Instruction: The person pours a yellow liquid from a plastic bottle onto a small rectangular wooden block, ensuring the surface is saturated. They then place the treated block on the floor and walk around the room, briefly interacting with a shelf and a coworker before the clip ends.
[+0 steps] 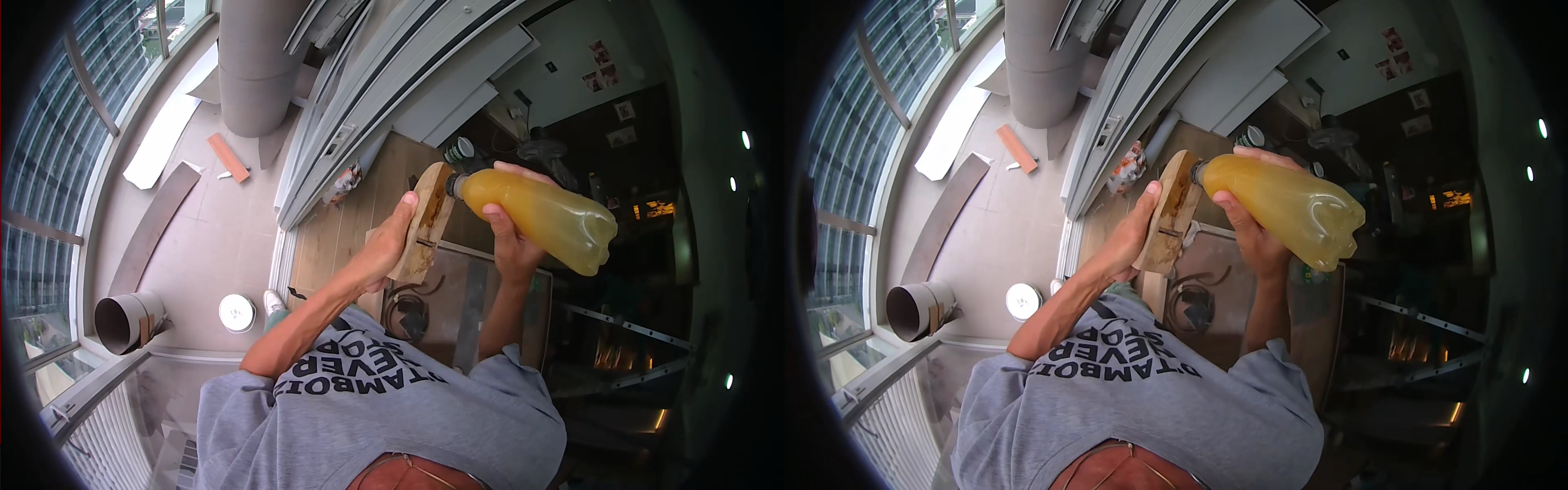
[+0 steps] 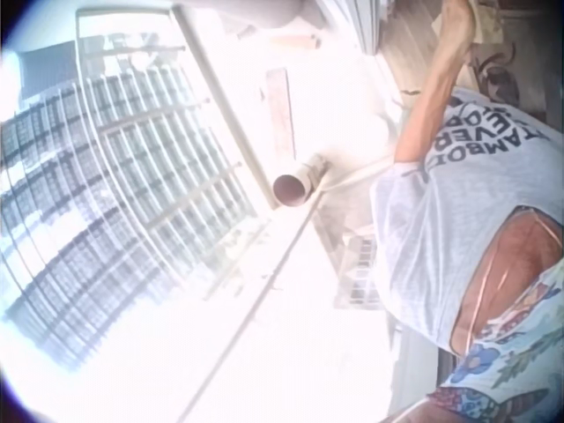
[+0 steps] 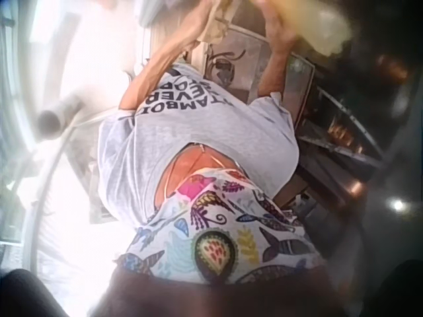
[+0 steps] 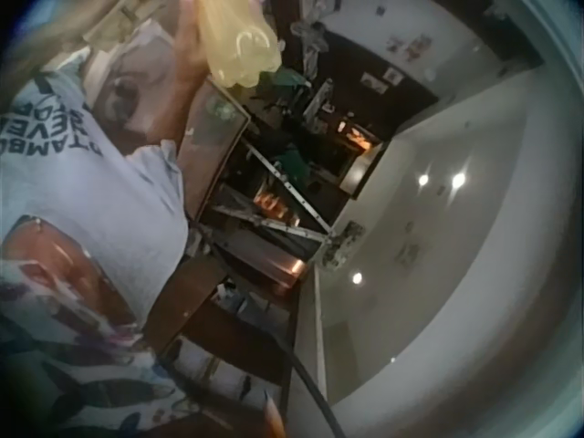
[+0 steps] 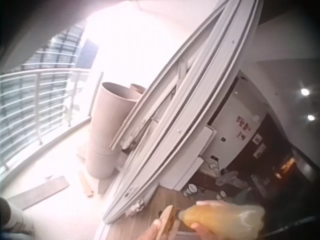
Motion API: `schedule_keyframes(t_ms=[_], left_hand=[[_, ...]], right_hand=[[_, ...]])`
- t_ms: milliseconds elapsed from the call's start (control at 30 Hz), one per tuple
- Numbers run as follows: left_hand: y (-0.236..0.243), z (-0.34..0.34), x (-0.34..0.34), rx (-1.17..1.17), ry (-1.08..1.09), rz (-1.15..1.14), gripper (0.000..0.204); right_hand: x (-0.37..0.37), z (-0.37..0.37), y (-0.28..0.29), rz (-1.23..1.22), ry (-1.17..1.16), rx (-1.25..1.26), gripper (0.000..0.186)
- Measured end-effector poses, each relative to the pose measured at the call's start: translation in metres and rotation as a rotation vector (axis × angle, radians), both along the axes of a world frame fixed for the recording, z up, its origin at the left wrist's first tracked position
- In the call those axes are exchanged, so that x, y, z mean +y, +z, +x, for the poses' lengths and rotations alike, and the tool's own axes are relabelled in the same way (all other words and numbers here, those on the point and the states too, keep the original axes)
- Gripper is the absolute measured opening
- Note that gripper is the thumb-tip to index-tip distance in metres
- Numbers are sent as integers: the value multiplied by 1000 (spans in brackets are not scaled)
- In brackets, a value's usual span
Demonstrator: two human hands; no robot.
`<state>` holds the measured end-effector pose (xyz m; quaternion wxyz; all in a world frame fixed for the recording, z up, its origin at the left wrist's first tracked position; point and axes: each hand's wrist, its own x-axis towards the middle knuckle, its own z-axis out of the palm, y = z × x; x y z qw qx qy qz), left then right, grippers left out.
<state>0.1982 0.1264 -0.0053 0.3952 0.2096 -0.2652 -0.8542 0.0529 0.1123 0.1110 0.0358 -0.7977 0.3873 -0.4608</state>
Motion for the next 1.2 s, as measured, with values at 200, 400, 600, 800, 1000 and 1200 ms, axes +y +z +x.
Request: schedule_keyframes(t_ms=[200, 400, 600, 800, 1000, 1200], left_hand=[[-4, -3, 3, 6, -31, 24, 70], [-15, -3, 1, 8, 5, 27, 73], [-1, 1, 3, 24, 6, 9, 75], [7, 5, 5, 38, 11, 26, 75], [5, 1, 3, 46, 21, 22, 75], [1, 3, 1, 31, 66, -30, 74]], right_hand=[[-13, -9, 5, -55, 21, -142, 27], [-3, -16, 0, 10, 64, -156, 31], [-5, -28, -15, 177, 69, -453, 38], [-2, -24, -18, 260, 76, -586, 36], [-3, -11, -16, 26, 8, -257, 37], [8, 1, -10, -33, 9, -55, 40]])
